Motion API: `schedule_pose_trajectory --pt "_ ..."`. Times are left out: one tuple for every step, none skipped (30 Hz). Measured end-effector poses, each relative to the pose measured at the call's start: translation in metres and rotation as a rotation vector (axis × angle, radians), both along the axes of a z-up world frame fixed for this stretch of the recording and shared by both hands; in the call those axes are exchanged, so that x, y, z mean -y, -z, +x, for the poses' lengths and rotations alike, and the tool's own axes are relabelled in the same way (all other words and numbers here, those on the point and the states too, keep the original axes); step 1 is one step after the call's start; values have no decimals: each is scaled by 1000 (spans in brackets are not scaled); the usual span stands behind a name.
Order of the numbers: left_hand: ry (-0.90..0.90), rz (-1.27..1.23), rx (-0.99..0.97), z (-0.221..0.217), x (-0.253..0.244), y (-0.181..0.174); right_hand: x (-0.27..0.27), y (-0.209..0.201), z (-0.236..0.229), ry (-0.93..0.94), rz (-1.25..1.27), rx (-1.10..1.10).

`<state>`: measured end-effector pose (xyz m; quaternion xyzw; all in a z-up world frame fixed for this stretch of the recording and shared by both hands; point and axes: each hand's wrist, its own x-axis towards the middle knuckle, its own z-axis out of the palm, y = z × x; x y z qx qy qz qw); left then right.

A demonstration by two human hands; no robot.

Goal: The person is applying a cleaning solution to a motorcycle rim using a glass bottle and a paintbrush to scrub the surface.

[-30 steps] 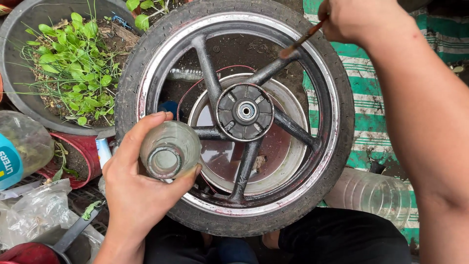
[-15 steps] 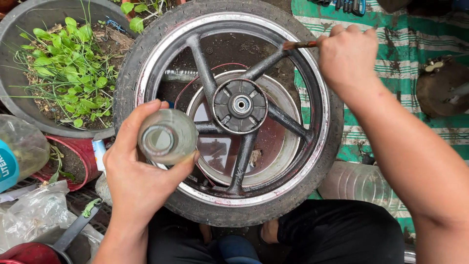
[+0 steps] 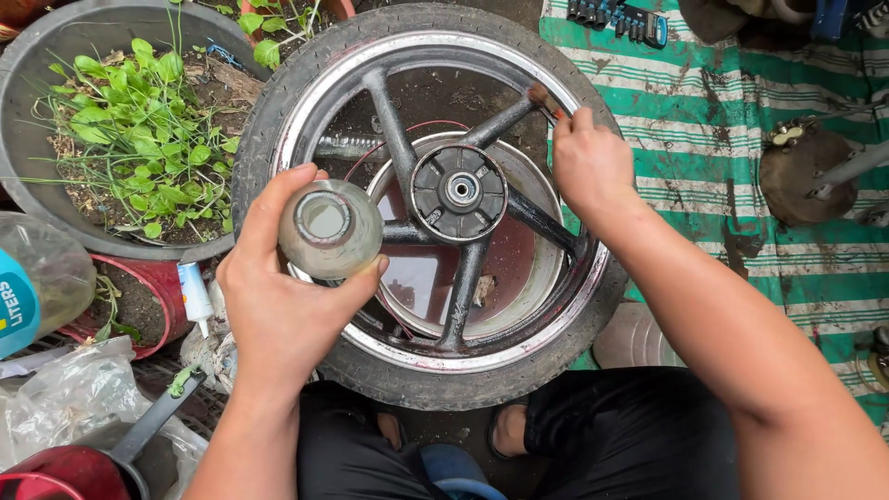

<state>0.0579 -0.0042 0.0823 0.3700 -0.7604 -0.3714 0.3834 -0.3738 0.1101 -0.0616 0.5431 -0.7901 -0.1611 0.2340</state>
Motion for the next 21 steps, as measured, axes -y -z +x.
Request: schedule_pose_trajectory --pt "-3 3 -7 0 0 -1 4 11 -5 17 27 22" --pt "-6 6 -14 0 0 -2 8 22 -11 34 54 44" --pt "-4 5 -15 1 0 -3 0 21 -10 35 53 44" --pt "14 14 -40 1 0 -4 -7 21 -10 58 64 57" --pt "31 26 -63 2 -1 -5 -16 20 -9 79 78 72" --pt "31 29 -62 2 -1 -4 -24 21 -6 79 81 73" --pt "32 20 -59 2 0 -3 -33 22 -4 73 37 41" --pt "34 11 -57 3 0 -3 -41 22 -3 67 -7 9" --pt "31 9 -58 2 1 -1 -35 12 6 64 -8 8" --pt "25 8 -53 1 1 0 -30 1 15 61 -17 21" --pt "20 5 -47 0 1 1 -25 -10 25 59 -26 34" --pt "17 2 -48 0 3 1 -15 -1 18 57 -29 34" --pt "4 -3 -31 -1 3 2 -8 8 12 32 -3 40" --pt "-10 -8 -14 -2 3 3 -2 17 6 8 24 46" --pt "-7 -5 -15 -2 3 3 -1 26 -2 11 27 46" --pt "-12 -15 -12 -1 3 3 -1 34 -10 28 20 16" --pt "-11 -26 -11 -2 3 2 -3 42 -19 50 12 -14" --pt "-2 -23 -13 1 4 1 -7 44 -13 60 14 -16" --pt "4 -13 -21 2 4 1 -13 44 -10 49 4 -66" --pt "11 -2 -28 4 4 -1 -19 44 -6 38 -6 -116" --pt "19 -3 -34 4 4 0 -25 51 -5 47 -7 -122"
